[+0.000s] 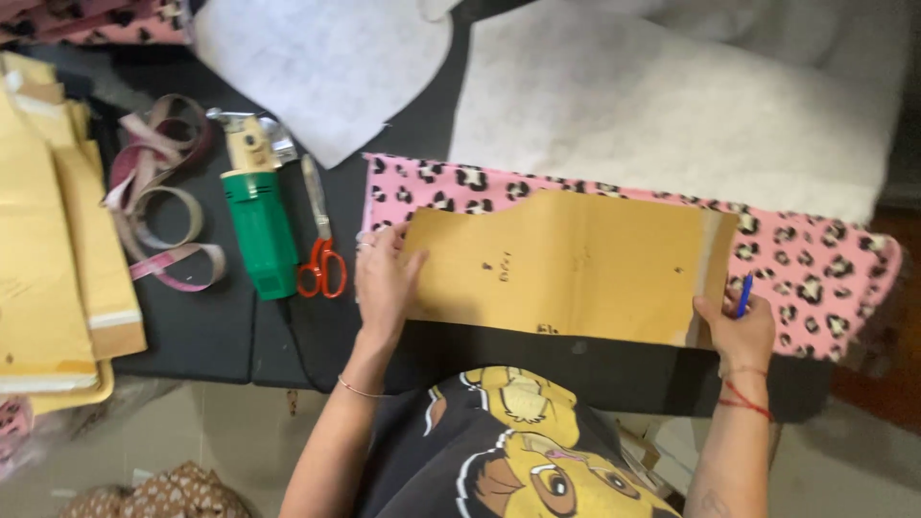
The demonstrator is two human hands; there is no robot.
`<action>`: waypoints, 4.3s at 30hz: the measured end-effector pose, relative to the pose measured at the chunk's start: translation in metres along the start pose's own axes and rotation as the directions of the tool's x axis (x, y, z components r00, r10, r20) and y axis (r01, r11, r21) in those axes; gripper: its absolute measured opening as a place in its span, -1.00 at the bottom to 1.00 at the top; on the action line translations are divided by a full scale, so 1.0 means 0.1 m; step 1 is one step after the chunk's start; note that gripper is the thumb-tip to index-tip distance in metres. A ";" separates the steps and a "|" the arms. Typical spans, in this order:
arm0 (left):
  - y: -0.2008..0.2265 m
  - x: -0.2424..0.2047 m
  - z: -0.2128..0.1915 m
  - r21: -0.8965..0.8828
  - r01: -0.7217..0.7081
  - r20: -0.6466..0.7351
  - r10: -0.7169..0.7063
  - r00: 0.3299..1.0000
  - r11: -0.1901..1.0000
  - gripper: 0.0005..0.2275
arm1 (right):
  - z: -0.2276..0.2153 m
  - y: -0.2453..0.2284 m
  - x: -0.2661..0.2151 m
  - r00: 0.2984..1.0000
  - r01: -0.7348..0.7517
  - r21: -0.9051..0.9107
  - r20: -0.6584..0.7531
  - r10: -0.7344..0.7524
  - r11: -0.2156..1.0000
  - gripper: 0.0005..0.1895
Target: The person folds a piece of pink leopard-print fabric on a work table. They then sort through a stack of brown paper pattern pieces, select one, and place it on the fabric. Using a blue pen, they trace the outline of the pattern onto the fabric.
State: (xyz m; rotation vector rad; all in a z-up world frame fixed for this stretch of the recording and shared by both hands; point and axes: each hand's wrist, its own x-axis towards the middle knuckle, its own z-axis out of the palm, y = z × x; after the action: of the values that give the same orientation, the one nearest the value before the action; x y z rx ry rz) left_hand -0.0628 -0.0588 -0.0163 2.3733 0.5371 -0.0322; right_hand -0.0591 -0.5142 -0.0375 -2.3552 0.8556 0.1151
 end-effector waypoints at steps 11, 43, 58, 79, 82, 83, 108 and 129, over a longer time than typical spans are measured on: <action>0.64 -0.01 0.06 -0.008 0.066 0.174 -0.064 0.983 0.998 -0.79 | -0.30 0.35 0.39 0.990 -0.083 0.163 -0.099 0.100 0.983 -0.90; 0.30 0.14 -0.03 0.135 -0.170 -0.245 0.199 0.949 0.976 -0.73 | 0.01 1.14 0.89 0.991 0.019 0.229 -0.133 0.012 0.973 -0.84; 0.24 0.01 -0.22 0.188 -0.305 -0.424 0.357 0.832 0.934 -0.75 | -0.10 1.28 0.92 0.991 0.033 0.023 -0.132 -0.030 0.999 -0.85; 0.20 -0.25 -0.02 -0.025 -0.260 -0.138 0.254 0.957 0.965 -0.70 | -0.13 0.92 0.73 0.980 -0.160 0.111 -0.097 0.171 0.981 -0.77; 0.24 -0.19 0.01 -0.186 -0.295 -0.164 0.266 0.950 0.937 -0.76 | -0.12 0.98 0.77 0.980 -0.110 0.025 -0.161 0.113 0.994 -0.79; 0.26 -0.17 0.01 -0.220 -0.213 -0.120 0.190 0.974 0.952 -0.78 | -0.12 1.04 0.81 0.980 -0.127 0.091 -0.141 0.139 0.988 -0.76; 0.60 -0.37 0.20 0.166 -0.574 0.096 0.566 0.819 0.802 -0.41 | -0.04 0.85 0.72 0.988 -0.035 0.133 -0.142 0.054 0.990 -0.78; 1.16 -0.59 1.04 0.212 -0.682 0.403 0.573 0.713 0.700 -0.31 | -0.21 -1.13 -0.58 0.974 0.186 0.625 -0.014 -0.227 0.758 -0.35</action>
State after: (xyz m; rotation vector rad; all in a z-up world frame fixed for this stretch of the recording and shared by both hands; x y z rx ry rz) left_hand -0.0598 -0.2253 -0.0128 2.7017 -0.5166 -0.1959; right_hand -0.0392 -0.4270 0.0556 -1.7791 0.4870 -0.1675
